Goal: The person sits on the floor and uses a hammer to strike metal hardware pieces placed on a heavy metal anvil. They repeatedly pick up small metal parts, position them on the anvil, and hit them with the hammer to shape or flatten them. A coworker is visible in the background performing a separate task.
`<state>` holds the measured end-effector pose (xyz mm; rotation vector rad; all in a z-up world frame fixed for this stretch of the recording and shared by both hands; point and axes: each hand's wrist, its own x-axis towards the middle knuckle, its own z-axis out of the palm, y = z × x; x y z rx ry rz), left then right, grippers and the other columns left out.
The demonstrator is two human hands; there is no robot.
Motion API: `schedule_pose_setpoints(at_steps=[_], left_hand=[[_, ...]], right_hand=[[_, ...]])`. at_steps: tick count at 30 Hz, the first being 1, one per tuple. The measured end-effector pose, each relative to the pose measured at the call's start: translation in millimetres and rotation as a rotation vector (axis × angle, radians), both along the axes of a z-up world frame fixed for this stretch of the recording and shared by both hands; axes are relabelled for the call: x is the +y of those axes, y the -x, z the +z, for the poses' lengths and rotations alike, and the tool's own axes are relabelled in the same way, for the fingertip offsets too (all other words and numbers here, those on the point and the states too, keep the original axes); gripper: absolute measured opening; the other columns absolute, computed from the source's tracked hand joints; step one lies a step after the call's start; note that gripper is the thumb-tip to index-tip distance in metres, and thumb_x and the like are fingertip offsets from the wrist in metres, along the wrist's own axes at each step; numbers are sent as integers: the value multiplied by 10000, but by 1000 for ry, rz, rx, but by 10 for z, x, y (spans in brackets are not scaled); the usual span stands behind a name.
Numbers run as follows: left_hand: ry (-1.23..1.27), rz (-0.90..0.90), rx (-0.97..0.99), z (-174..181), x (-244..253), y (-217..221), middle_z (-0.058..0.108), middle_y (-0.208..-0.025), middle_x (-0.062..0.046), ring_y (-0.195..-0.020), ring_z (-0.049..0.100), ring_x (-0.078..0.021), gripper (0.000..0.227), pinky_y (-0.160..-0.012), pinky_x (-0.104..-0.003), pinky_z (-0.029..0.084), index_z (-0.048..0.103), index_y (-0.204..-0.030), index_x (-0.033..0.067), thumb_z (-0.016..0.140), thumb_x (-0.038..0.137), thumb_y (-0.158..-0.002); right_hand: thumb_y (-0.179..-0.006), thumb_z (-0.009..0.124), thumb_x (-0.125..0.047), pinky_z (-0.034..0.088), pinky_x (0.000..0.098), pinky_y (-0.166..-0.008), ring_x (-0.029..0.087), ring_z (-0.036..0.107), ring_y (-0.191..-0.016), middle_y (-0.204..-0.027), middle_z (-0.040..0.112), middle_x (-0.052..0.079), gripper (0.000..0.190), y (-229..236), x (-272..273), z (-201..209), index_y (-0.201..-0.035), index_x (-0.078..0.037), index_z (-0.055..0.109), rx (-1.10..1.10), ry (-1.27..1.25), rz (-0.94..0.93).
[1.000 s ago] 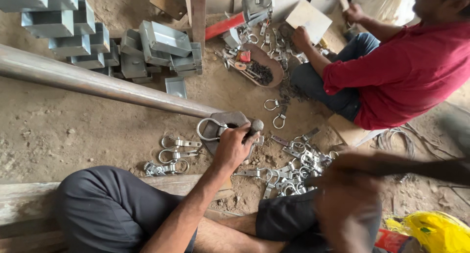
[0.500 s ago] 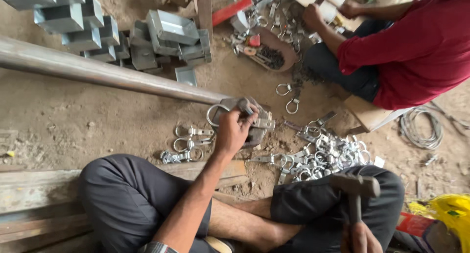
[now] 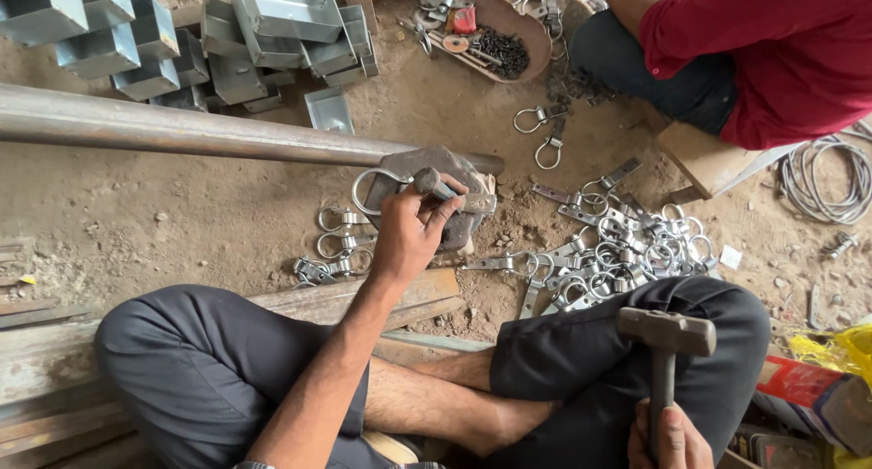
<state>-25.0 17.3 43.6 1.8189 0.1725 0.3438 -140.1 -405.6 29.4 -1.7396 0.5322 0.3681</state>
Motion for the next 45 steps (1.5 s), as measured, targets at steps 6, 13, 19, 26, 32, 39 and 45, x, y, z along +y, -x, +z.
schedule_pose_setpoints(at_steps=[6, 13, 19, 26, 32, 39, 45], left_hand=[[-151, -6, -73, -230, -48, -13, 791, -902, -69, -740, 761, -112, 141, -608, -257, 627, 718, -1069, 111, 662, 238, -1050], [-254, -15, -6, -440, -167, -5, 783, -987, -111, -740, 772, -161, 192, -569, -314, 671, 691, -1173, 122, 677, 215, -1006], [-293, -2, -49, -417, -203, -93, 785, -924, -116, -665, 745, -154, 254, -525, -290, 641, 690, -1232, 130, 685, 184, -984], [-291, 6, 27, -563, -244, -176, 774, -820, -107, -584, 713, -162, 248, -430, -292, 591, 705, -1230, 142, 695, 201, -989], [-275, -69, 91, -441, -161, -209, 748, -763, -113, -503, 664, -173, 301, -383, -294, 543, 678, -1282, 146, 659, 233, -994], [-167, 30, -71, -377, -120, -132, 771, -895, -98, -578, 667, -115, 207, -430, -257, 542, 710, -1147, 79, 639, 242, -1040], [7, 158, 6, -165, 72, -200, 774, -889, -150, -670, 629, -232, 219, -563, -346, 492, 731, -1135, 57, 648, 240, -1048]], right_hand=[[-1066, 411, -503, 281, 273, -364, 132, 362, -368, -533, 458, 70, 587, 54, 113, 80, -968, 43, 603, 8, 9, -40], [-1006, 558, -274, 412, 240, -467, 83, 543, -514, -612, 598, 45, 251, -85, 608, 156, -1006, -37, 642, -173, 156, 187], [-965, 605, -263, 415, 275, -465, 121, 551, -445, -545, 580, 39, 244, -663, 1217, 831, -1018, -29, 655, -507, 417, 526], [-976, 606, -222, 424, 317, -537, 157, 509, -566, -673, 556, 30, 203, -1084, 1587, 1771, -1083, -52, 580, -568, -616, 169], [-1112, 574, -209, 399, 362, -563, 222, 458, -622, -739, 511, 81, 243, -979, 1739, 517, -1162, 26, 536, -382, 224, 603], [-1038, 554, -150, 613, 254, -899, 124, 743, -1019, -1122, 748, 80, 253, -209, -73, -468, -1217, -12, 666, -799, 436, 572], [-1057, 508, -333, 493, 273, -680, 135, 578, -751, -905, 628, 83, 385, -43, -718, -877, -1105, 28, 635, -215, -4, -16]])
